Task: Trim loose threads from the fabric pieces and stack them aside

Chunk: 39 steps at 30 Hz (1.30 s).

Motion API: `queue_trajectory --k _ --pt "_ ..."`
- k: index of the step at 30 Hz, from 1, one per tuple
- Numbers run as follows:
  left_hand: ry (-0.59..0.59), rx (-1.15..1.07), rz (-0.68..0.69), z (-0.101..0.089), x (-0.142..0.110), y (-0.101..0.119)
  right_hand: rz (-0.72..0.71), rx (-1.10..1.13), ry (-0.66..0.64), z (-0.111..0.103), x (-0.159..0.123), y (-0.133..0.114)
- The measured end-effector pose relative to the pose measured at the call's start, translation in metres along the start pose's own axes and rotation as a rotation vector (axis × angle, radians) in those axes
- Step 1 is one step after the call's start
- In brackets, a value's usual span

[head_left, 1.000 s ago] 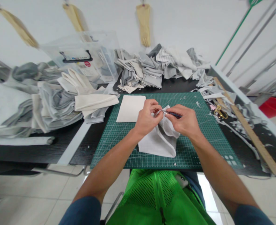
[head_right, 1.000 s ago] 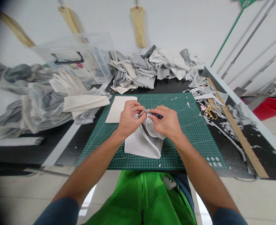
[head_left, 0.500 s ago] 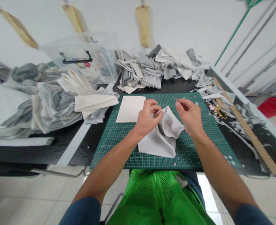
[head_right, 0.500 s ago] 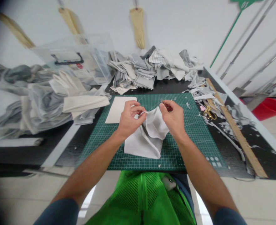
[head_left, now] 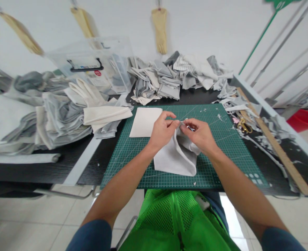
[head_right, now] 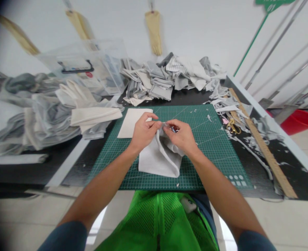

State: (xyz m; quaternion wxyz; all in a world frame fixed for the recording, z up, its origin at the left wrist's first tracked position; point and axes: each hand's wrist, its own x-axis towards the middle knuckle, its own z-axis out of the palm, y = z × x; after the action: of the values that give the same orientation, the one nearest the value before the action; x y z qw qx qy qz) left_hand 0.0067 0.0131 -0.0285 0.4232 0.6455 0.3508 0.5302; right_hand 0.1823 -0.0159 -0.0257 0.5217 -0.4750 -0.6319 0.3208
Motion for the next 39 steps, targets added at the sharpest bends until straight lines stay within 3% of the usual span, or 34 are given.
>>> queue_trajectory --k 5,9,12,21,25,31,39 --pt "-0.098 -0.136 -0.018 0.003 -0.001 0.007 0.022 0.027 0.106 -0.004 0.002 -0.004" --pt "-0.132 0.176 0.072 0.006 -0.006 0.015 -0.015 -0.07 0.095 -0.006 0.001 -0.011" --pt "-0.139 0.33 0.014 0.006 -0.007 0.016 -0.04 -0.101 0.082 -0.007 0.0 -0.014" --pt "-0.113 -0.088 -0.255 -0.005 0.005 0.012 0.007 -0.004 0.251 -0.018 0.005 -0.005" --pt "-0.096 -0.111 -0.299 -0.003 0.006 0.013 0.062 0.082 0.171 -0.022 0.005 -0.005" --pt "-0.086 -0.006 -0.197 -0.002 0.005 0.013 -0.005 0.088 -0.038 -0.024 0.004 -0.01" --pt "-0.215 -0.106 -0.188 -0.004 0.0 0.018 0.16 0.258 0.013 -0.017 -0.001 -0.012"
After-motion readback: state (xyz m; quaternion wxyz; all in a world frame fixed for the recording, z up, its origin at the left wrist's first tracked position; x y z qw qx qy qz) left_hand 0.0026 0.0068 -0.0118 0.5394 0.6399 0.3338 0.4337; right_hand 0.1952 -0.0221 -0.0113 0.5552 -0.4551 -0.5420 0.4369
